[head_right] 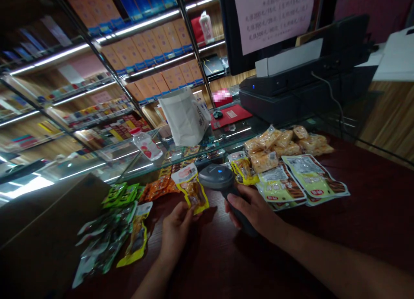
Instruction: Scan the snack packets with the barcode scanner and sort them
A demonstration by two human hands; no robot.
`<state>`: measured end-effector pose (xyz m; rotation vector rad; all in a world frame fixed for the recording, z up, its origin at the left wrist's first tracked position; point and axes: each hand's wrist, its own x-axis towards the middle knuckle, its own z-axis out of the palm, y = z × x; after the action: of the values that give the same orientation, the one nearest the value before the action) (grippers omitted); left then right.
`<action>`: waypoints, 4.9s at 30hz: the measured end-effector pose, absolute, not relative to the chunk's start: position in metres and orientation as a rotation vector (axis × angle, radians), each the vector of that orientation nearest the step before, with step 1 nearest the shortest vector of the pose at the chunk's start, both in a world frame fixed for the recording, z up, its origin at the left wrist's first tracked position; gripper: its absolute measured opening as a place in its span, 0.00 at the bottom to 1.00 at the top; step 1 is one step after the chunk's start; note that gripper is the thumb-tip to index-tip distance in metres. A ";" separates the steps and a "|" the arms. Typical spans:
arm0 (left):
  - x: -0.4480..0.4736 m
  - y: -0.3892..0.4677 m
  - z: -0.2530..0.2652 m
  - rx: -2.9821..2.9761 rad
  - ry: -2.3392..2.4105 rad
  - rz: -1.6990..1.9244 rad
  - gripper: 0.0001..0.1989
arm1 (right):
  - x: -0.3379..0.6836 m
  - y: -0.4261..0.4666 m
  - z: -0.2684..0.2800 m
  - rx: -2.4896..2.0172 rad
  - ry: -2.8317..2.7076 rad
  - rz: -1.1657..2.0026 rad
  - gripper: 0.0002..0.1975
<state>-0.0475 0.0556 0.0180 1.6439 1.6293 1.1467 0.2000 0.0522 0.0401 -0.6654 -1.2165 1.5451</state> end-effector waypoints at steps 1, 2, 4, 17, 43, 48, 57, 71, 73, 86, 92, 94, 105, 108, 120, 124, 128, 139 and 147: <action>-0.048 0.056 0.017 1.630 1.626 1.141 0.13 | 0.200 0.052 0.040 -0.667 -1.219 1.544 0.18; -0.048 0.056 0.017 1.615 1.621 1.134 0.13 | 0.200 0.052 0.040 -0.667 -1.223 1.542 0.18; -0.047 0.056 0.016 1.598 1.618 1.123 0.14 | 0.200 0.052 0.041 -0.658 -1.240 1.536 0.18; -0.047 0.054 0.022 1.640 1.647 1.159 0.11 | 0.204 0.052 0.046 -0.664 -1.242 1.560 0.19; -0.214 0.004 0.094 1.332 2.565 0.668 0.14 | 0.202 0.054 0.042 -0.616 -1.151 1.586 0.17; -0.211 -0.003 0.100 1.484 2.796 0.277 0.17 | 0.203 0.058 0.042 -0.582 -1.071 1.594 0.18; -0.113 0.020 0.091 2.095 2.351 0.842 0.16 | 0.224 0.068 0.070 -0.488 -0.982 1.471 0.17; 0.046 0.142 0.021 1.917 2.008 0.549 0.16 | 0.241 0.087 0.076 -0.440 -0.887 1.330 0.15; 0.044 0.141 0.020 1.885 2.006 0.582 0.14 | 0.239 0.087 0.075 -0.445 -0.886 1.343 0.16; -0.050 0.059 0.018 1.153 1.388 0.930 0.25 | 0.216 0.075 0.061 -0.488 -0.923 1.519 0.18; -0.053 0.055 0.017 1.029 1.343 1.013 0.28 | 0.206 0.074 0.049 -0.570 -0.949 1.540 0.18; -0.052 0.054 0.018 1.070 1.393 1.028 0.28 | 0.205 0.073 0.047 -0.594 -0.964 1.546 0.18; -0.063 0.047 0.009 1.420 1.530 1.168 0.16 | 0.201 0.056 0.038 -0.681 -1.086 1.619 0.18; -0.065 0.047 0.007 1.476 1.616 1.151 0.15 | 0.201 0.052 0.035 -0.698 -1.087 1.624 0.17; -0.061 0.050 0.008 1.500 1.767 1.108 0.18 | 0.198 0.044 0.043 -0.744 -1.189 1.538 0.18; -0.059 0.049 0.011 1.496 1.757 1.111 0.19 | 0.198 0.045 0.042 -0.740 -1.217 1.522 0.18; -0.060 0.049 0.012 1.543 1.772 1.126 0.18 | 0.199 0.045 0.040 -0.750 -1.231 1.536 0.17; -0.061 0.047 0.020 1.516 1.771 1.143 0.14 | 0.201 0.048 0.039 -0.722 -1.240 1.609 0.18; -0.119 0.037 0.054 1.128 1.792 1.179 0.18 | 0.202 0.046 0.038 -0.720 -1.292 1.566 0.17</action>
<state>-0.1187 0.0366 0.0545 1.1285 1.7918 1.1795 0.2015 0.0460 0.0384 -0.7204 -1.2923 1.5663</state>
